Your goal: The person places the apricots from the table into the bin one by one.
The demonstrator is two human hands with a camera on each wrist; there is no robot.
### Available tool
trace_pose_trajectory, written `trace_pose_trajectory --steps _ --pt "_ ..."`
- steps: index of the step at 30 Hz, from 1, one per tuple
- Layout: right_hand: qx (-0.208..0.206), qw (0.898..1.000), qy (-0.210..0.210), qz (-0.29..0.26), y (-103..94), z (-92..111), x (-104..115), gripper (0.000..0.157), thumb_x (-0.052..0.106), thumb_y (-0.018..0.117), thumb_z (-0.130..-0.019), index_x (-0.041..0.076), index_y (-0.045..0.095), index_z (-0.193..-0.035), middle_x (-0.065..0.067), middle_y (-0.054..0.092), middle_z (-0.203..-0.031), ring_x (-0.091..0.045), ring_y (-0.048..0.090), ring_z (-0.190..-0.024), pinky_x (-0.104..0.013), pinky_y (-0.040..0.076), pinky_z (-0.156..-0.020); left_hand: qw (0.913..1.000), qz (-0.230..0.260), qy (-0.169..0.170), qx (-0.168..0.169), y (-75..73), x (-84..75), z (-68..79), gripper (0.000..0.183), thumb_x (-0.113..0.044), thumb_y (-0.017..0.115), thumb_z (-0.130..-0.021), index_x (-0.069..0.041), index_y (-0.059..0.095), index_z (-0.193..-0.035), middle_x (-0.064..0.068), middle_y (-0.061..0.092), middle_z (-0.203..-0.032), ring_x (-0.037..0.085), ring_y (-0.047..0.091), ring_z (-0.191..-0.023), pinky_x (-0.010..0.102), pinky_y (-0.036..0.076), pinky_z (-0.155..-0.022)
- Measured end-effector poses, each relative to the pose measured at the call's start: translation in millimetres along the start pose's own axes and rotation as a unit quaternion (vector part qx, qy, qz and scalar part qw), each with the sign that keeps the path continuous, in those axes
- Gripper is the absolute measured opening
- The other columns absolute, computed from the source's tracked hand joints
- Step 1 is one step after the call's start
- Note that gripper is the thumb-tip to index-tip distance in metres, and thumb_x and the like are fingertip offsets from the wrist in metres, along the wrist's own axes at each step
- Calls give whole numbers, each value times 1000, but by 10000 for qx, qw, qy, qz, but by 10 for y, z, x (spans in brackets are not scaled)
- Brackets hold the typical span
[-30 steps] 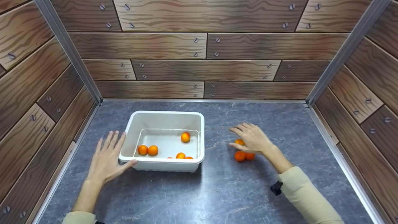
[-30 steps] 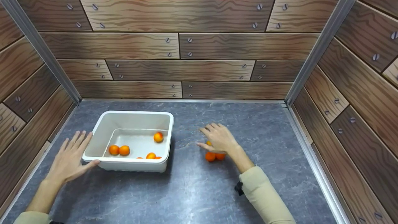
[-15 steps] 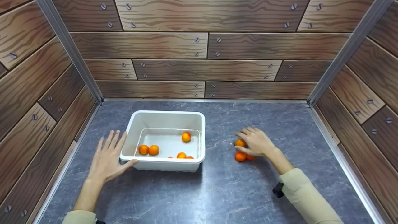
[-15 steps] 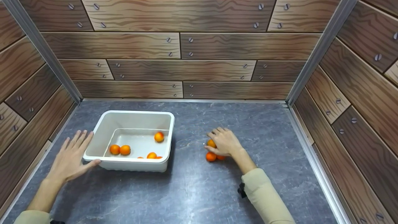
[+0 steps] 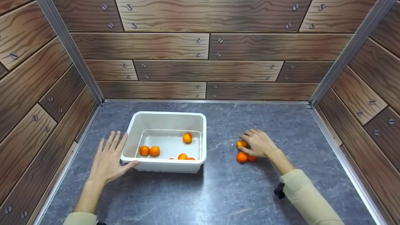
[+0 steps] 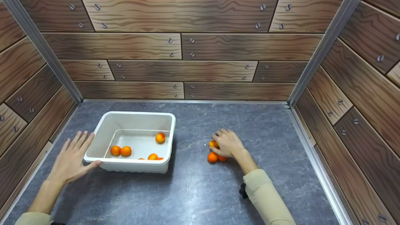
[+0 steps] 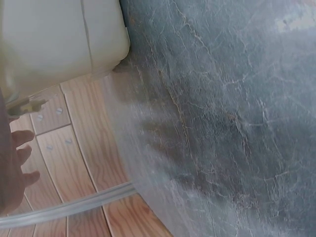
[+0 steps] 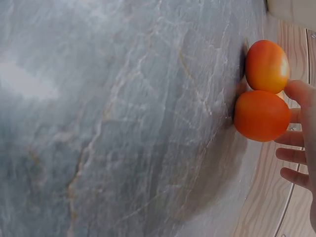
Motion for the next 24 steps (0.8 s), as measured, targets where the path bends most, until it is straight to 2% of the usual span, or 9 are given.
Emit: trace_pose_trajectory --steps 17,24 --pt "259 9996 131 -26 88 -45 -63 51 52 68 -95 7 75 -117 -17 75 -116 -38 69 -110 -55 59 -97 10000 -79 29 32 -2 3 -6 112 -80 60 -84 -8 32 -166 24 32 -171 44 25 -162 66 19 -132" --pt "293 9995 142 -54 89 -84 -61 52 53 69 -95 6 74 -118 -19 75 -120 -41 69 -116 -58 57 -104 10000 -11 22 1 -6 -1 0 112 -79 62 -84 -8 32 -166 24 32 -171 44 25 -162 66 18 -132"
Point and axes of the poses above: each hand's wrist, its own z-axis away from the middle knuckle, its own y-axis out of the palm, x = y × z, the point moved 7 cm from there along -z, towards the middle knuckle
